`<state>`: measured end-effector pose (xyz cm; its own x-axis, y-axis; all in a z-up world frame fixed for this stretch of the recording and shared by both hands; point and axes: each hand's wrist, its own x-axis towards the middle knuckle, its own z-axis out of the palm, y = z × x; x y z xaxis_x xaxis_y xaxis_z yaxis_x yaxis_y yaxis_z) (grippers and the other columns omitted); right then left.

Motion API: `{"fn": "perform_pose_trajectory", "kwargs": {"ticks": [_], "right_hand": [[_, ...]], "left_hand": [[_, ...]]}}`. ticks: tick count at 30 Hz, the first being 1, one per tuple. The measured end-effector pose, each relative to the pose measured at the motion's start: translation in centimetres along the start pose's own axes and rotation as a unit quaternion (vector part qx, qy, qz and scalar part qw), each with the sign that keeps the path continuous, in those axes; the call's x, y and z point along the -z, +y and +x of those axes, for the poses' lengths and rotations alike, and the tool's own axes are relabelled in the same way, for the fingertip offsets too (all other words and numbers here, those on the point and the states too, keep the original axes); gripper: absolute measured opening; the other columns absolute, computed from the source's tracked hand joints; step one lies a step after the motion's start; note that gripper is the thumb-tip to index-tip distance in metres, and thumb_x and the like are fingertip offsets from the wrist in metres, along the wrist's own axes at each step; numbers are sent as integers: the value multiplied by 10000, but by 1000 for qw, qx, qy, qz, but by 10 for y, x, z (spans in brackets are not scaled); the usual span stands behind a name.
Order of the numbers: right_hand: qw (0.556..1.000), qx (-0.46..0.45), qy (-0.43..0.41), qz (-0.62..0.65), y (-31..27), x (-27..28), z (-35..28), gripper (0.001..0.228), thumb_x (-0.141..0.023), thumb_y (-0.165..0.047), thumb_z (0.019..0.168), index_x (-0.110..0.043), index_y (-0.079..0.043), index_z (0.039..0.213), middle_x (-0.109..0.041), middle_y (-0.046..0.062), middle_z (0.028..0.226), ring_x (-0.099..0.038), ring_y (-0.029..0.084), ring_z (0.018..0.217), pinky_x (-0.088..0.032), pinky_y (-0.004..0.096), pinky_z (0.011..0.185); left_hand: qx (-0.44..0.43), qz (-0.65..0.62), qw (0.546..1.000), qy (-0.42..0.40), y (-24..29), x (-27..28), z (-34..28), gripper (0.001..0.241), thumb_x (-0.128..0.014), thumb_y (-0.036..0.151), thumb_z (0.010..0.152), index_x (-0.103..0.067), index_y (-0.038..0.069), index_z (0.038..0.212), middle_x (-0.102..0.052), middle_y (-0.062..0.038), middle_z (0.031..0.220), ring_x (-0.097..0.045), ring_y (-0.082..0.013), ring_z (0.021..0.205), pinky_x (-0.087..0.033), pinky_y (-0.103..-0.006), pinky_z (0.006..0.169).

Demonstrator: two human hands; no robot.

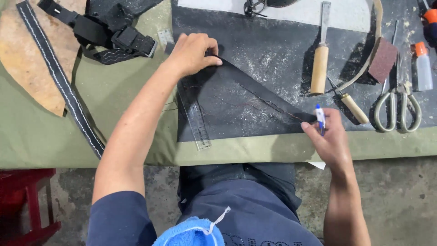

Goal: Measuring and marking a leather strap using a ruler and pen, then cutting a specific shape using a template and scissors.

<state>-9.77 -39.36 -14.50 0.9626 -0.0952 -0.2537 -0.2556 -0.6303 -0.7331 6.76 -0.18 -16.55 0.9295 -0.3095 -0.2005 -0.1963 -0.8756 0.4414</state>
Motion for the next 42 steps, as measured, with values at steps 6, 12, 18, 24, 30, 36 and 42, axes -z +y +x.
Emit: {"fn": "perform_pose_trajectory", "kwargs": {"ticks": [6, 12, 18, 24, 30, 36, 42], "right_hand": [[999, 9, 43, -12, -17, 6, -33, 264, -560, -209, 1081, -544, -104, 1322, -591, 61, 968, -528, 181, 692, -447, 335, 681], [973, 81, -95, 196, -21, -55, -51, 180, -513, -104, 1047, -667, -22, 1091, -619, 87, 643, -552, 150, 506, -501, 281, 504], [964, 106, -193, 150, 8, -59, -73, 182, -630, -178, 974, -761, -54, 952, -731, 96, 594, -691, 172, 480, -574, 316, 515], [966, -61, -229, 106, 141, -30, -77, 124, -683, -99, 919, -770, -15, 945, -730, 124, 661, -665, 175, 501, -572, 312, 464], [974, -191, -44, -111, 338, -40, -29, 411, -635, -306, 1065, -617, 65, 1239, -639, 296, 1059, -640, 400, 974, -502, 543, 816], [919, -218, 65, -322, 388, -73, -13, 443, -551, -425, 1050, -573, -28, 1244, -411, 211, 1293, -493, 481, 1168, -496, 597, 892], [889, -169, 109, -411, 417, -102, 9, 400, -603, -389, 983, -755, -35, 1089, -533, 191, 1216, -426, 445, 1167, -385, 563, 851]], "left_hand": [[-37, -104, 963, 248, 67, -25, -35, 192, -757, 335, 884, -705, 200, 1011, -635, -14, 1025, -550, -226, 970, -396, -400, 865], [-46, -590, 806, 7, 171, -96, -111, 488, -484, 479, 1063, -624, 29, 1191, -629, -189, 1088, -633, -302, 1041, -496, -462, 955], [91, -635, 762, 84, 172, -118, -139, 517, -432, 494, 1086, -744, 97, 976, -734, -123, 832, -686, -197, 806, -523, -343, 794], [197, -306, 873, 324, 116, -88, -168, 227, -659, 359, 1013, -679, 136, 972, -662, -72, 766, -647, -240, 744, -510, -381, 672], [313, -66, 900, 294, 101, -102, -171, 555, -822, 365, 885, -517, 157, 1300, -495, -123, 1140, -664, -501, 888, -546, -664, 742], [304, -85, 893, 321, 110, -93, -173, 631, -847, 246, 897, -460, 105, 1375, -493, -157, 1100, -665, -534, 928, -514, -675, 754], [282, -52, 899, 333, 107, -97, -172, 602, -842, 246, 907, -474, 103, 1362, -471, -130, 1059, -685, -490, 879, -536, -632, 728]]}}
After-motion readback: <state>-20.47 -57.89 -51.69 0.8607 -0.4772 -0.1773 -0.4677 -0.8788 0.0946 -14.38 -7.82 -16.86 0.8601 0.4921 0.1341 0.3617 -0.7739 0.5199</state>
